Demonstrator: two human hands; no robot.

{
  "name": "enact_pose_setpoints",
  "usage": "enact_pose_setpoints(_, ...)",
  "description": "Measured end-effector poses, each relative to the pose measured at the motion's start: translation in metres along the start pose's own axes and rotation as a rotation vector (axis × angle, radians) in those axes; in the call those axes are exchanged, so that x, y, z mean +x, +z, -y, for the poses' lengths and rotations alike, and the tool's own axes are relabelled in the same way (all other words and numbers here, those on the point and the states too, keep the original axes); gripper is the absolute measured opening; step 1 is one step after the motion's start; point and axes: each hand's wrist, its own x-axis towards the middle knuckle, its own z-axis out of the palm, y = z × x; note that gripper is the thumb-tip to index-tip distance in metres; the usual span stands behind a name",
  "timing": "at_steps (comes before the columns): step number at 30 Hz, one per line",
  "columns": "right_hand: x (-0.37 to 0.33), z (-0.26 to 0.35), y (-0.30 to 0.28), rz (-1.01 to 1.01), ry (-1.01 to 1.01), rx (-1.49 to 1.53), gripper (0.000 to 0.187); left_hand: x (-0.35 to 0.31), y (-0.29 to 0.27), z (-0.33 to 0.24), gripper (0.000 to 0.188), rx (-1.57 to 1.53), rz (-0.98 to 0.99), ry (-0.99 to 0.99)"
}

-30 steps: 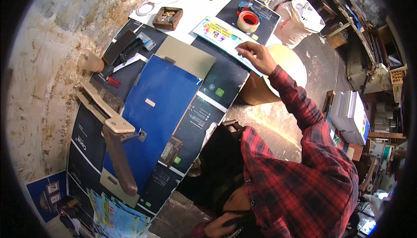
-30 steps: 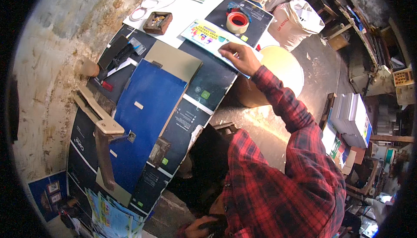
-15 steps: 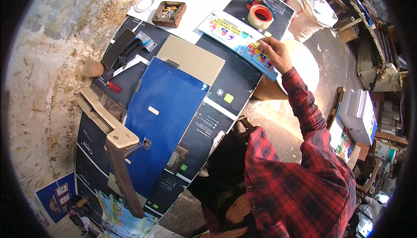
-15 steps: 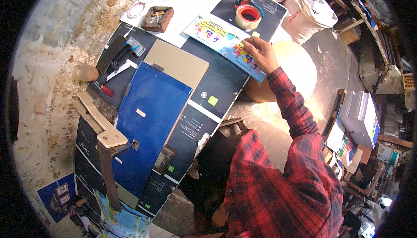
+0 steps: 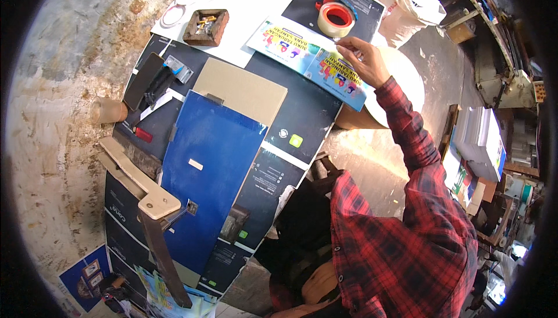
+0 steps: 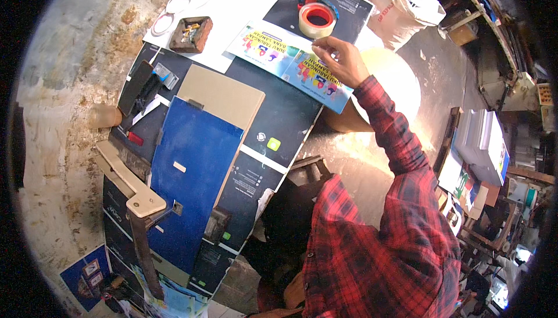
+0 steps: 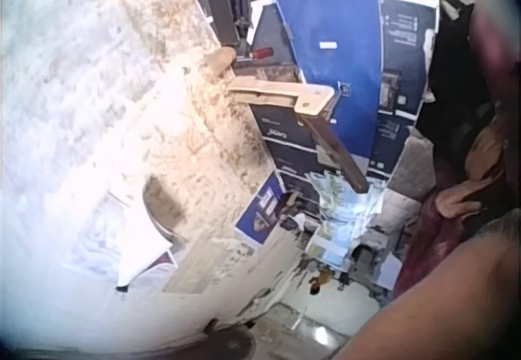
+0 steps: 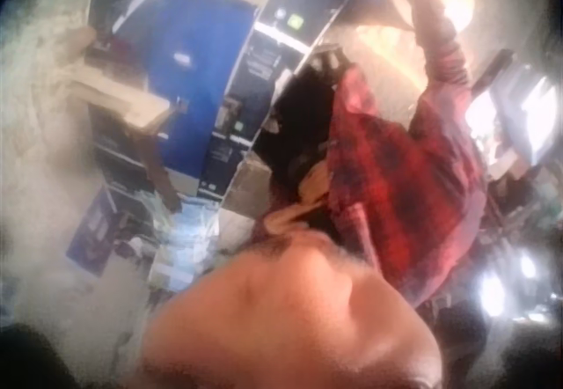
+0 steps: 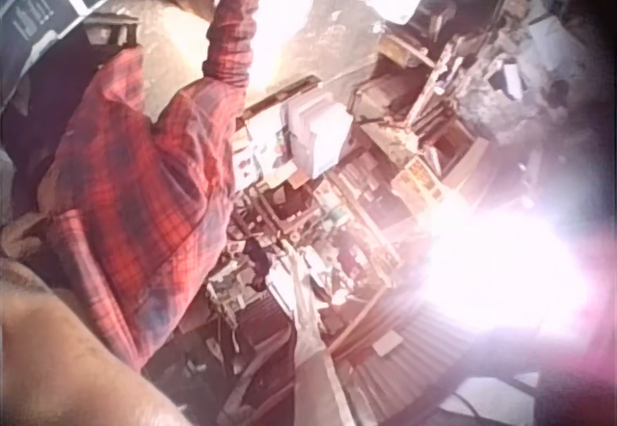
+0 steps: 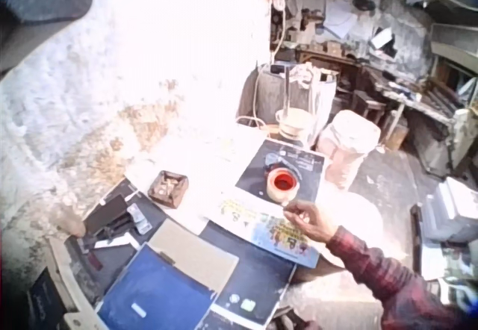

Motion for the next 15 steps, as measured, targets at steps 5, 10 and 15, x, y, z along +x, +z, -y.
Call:
enact_pose_setpoints(5, 0.009, -0.005, 0.012, 0.075, -0.027, -0.278, 0.061, -0.021, -0.003, 0.005, 0.038, 0.007, -0.040, -0.054)
enact_pose_setpoints(10, 0.025, -0.001, 0.034, 0.121, 0.047, -0.512, 0.100, -0.016, 0.003, 0.002, 0.037, 0.017, -0.070, -0.027)
enact_pose_setpoints(15, 0.034, 0.011, 0.040, 0.153, 0.136, -0.634, 0.109, 0.010, 0.015, -0.008, 0.037, 0.012, -0.078, 0.035)
